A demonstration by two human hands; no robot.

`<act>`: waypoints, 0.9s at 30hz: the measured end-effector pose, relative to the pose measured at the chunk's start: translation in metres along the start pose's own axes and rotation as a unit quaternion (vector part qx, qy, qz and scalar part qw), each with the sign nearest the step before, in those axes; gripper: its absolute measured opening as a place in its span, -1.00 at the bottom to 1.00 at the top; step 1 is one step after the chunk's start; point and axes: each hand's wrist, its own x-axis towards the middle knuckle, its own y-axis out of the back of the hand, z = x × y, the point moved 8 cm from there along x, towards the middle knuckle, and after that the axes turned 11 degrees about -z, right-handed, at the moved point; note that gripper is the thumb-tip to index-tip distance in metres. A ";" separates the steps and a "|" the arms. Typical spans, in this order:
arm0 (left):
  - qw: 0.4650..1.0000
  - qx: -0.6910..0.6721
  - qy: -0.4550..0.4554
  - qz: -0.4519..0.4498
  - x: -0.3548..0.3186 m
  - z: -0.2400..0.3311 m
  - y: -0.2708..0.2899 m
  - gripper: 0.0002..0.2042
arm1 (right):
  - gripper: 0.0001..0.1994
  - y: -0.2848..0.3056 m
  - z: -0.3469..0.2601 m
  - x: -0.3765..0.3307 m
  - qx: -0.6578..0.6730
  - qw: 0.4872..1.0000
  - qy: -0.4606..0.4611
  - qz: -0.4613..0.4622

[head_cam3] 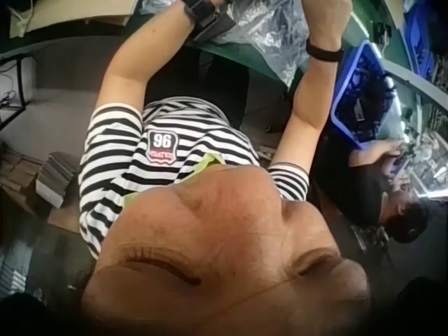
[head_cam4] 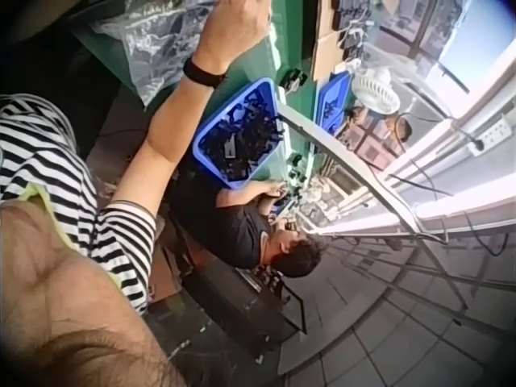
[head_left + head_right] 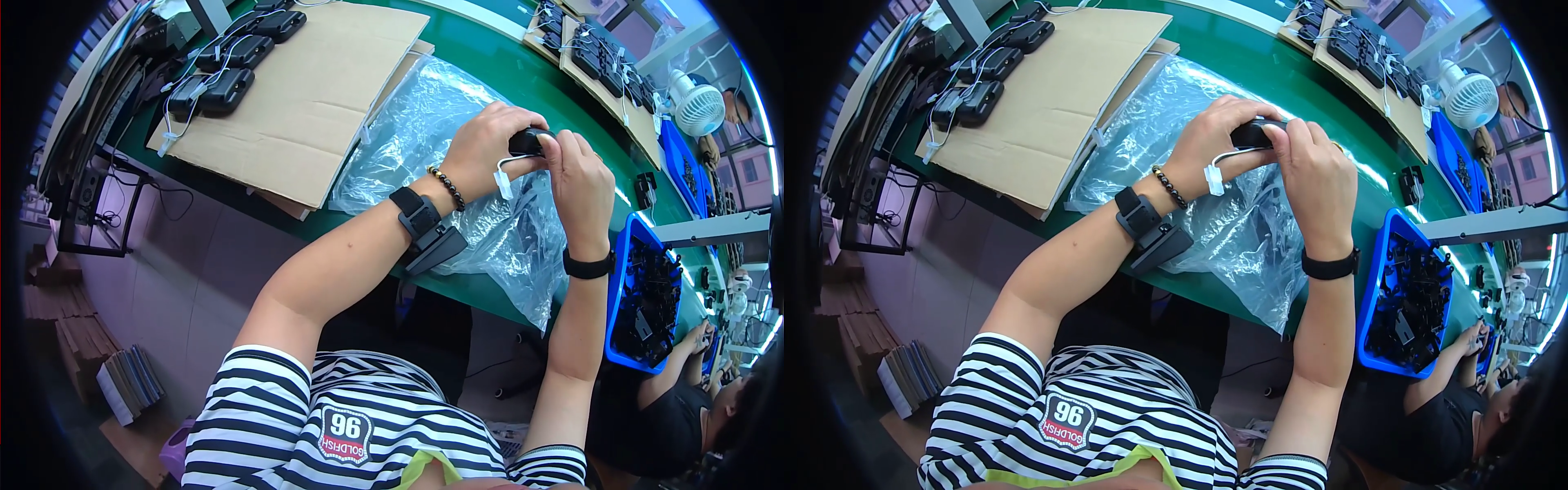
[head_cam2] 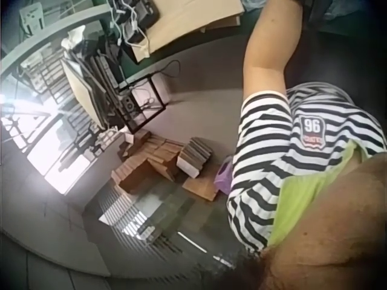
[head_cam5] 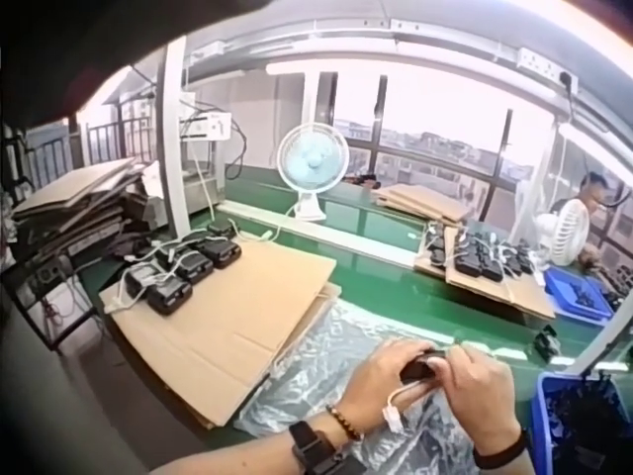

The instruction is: The person assembles electronic devices by hand, picking up a black housing and fitting a small plastic component into it. They then thread a wire through the housing, press the parts together, and set the unit onto a cardboard sheet.

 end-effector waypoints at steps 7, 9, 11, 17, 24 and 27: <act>1.000 -0.017 0.005 0.026 0.000 0.000 0.003 -0.61 | -0.76 0.004 0.002 -0.001 0.088 0.995 -0.029 0.045; 0.999 -0.015 0.029 0.030 -0.001 -0.004 0.005 -0.61 | -0.76 0.006 0.002 0.002 0.151 0.987 -0.027 0.054; 0.998 -0.012 0.044 0.034 -0.004 -0.009 0.009 -0.62 | -0.79 0.008 -0.003 0.004 0.234 0.970 0.042 0.053; 0.999 0.001 0.046 -0.003 0.001 -0.007 0.007 -0.58 | -0.83 0.005 0.007 0.001 0.170 0.984 0.048 0.023; 0.998 -0.004 0.057 -0.021 -0.001 -0.009 0.000 -0.56 | -0.87 0.015 0.008 0.002 0.294 0.954 0.049 0.013; 0.998 0.001 0.047 -0.030 0.000 -0.006 -0.001 -0.55 | -0.86 0.013 0.007 0.004 0.277 0.957 0.078 0.017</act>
